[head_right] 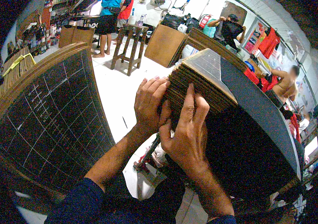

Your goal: The person picks up a stack of gridded boards and places a black fabric sheet onto one board, smoothing it down. They then pick up another board, place it on a workbench, and repeat the process of laying and smoothing the fabric. The person continues to handle multiple boards and fabric sheets in a workshop setting.

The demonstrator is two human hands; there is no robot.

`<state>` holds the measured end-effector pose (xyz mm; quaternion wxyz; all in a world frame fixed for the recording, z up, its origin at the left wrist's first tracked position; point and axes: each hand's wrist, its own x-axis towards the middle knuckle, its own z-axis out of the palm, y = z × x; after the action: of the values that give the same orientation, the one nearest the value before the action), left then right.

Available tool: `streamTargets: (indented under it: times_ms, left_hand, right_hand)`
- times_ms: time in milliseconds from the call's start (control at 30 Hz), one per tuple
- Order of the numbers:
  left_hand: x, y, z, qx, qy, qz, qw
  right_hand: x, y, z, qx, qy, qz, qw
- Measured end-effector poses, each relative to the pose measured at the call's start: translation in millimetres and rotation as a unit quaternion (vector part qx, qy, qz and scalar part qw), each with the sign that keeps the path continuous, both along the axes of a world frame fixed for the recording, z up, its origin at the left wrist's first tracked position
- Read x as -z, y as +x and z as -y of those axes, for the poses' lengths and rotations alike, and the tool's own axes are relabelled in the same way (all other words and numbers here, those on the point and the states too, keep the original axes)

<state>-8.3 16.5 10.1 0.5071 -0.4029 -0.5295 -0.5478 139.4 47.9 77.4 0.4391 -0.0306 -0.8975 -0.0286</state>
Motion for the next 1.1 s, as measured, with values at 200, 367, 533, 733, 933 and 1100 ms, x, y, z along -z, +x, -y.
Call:
streamTargets:
  times_ms: [200, 367, 533, 733, 933, 1100]
  left_hand:
    - [0.7, 0.2, 0.1, 0.002, -0.003, 0.003, 1.000]
    - [0.6, 0.7, -0.3, 0.003, -0.004, 0.006, 1.000]
    - [-0.2, 2.4, 1.0, 0.002, -0.002, 0.006, 1.000]
    - [-1.4, 2.8, 1.8, 0.004, -0.001, 0.008, 1.000]
    - [-1.0, 3.7, 2.0, 0.007, 0.000, 0.013, 1.000]
    - [-1.4, 5.0, 3.1, 0.005, -0.001, 0.019, 1.000]
  right_hand:
    - [-0.6, 0.9, -0.7, -0.001, 0.013, -0.005, 1.000]
    - [0.1, 1.2, -1.6, -0.012, 0.006, -0.014, 1.000]
    - [-0.5, 0.9, -2.0, -0.011, 0.013, -0.011, 1.000]
    - [-2.9, 2.6, 0.2, -0.019, -0.035, 0.000, 0.999]
    - [-4.7, 1.2, 0.0, -0.016, -0.019, -0.006, 1.000]
    - [-5.6, 1.7, 0.8, -0.013, -0.016, -0.006, 1.000]
